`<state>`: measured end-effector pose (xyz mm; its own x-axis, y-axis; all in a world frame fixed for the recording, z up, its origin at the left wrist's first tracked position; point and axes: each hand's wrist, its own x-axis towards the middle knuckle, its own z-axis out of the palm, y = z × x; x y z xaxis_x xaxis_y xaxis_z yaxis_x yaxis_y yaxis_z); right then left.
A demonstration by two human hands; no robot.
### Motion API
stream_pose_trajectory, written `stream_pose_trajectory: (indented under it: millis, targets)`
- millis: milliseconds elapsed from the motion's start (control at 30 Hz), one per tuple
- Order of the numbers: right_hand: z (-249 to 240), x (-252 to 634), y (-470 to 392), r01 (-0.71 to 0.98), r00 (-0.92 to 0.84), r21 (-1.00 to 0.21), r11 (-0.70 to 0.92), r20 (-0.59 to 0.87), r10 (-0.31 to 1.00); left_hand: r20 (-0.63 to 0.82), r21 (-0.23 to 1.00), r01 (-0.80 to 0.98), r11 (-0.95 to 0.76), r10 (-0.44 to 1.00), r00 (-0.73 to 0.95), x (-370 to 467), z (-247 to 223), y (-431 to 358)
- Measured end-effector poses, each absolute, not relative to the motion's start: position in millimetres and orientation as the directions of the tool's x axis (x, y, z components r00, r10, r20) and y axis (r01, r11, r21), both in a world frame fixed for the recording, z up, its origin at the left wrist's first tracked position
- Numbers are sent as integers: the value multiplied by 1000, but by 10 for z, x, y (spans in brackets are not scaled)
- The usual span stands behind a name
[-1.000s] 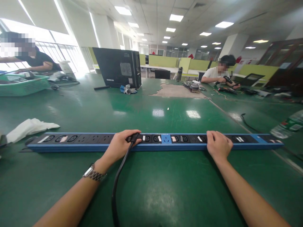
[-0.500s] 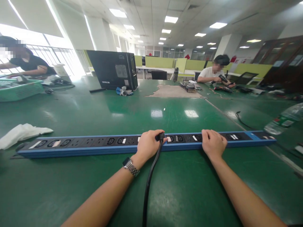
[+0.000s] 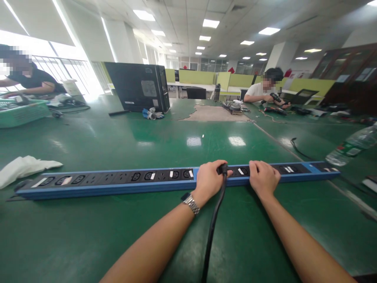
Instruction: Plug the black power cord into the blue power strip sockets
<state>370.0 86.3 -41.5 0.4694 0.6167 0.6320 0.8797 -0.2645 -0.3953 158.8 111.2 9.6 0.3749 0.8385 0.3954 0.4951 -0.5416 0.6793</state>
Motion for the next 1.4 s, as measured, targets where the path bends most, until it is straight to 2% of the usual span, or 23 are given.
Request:
stream_pose_trajectory:
  millis: [300, 533, 600, 733, 900, 1033, 1233, 1400]
  targets:
    - [-408, 3692, 867, 880, 466, -399, -258, 622, 629, 359, 595, 582, -554, 831, 425, 1971, 99, 1176]
    - [-396, 3684, 863, 868, 485, -419, -266, 604, 632, 407, 330, 639, -695, 715, 568, 2007, 167, 1101]
    - [-391, 3682, 855, 872, 478, -416, -260, 603, 638, 382, 353, 656, -667, 743, 549, 2000, 164, 1107]
    - [-383, 3678, 848, 878, 465, -411, -245, 611, 641, 354, 543, 645, -538, 843, 405, 1931, 89, 1155]
    - [-381, 3671, 859, 870, 480, -427, -247, 614, 627, 292, 639, 565, -522, 844, 449, 1876, 116, 1265]
    - [-382, 3669, 865, 867, 484, -433, -247, 614, 623, 254, 610, 577, -543, 824, 507, 1879, 230, 1304]
    - [-386, 3670, 866, 871, 481, -421, -254, 621, 619, 328, 558, 632, -538, 843, 428, 1966, 148, 1190]
    - [-391, 3683, 865, 874, 477, -409, -261, 624, 619, 361, 425, 701, -573, 817, 449, 2018, 74, 1164]
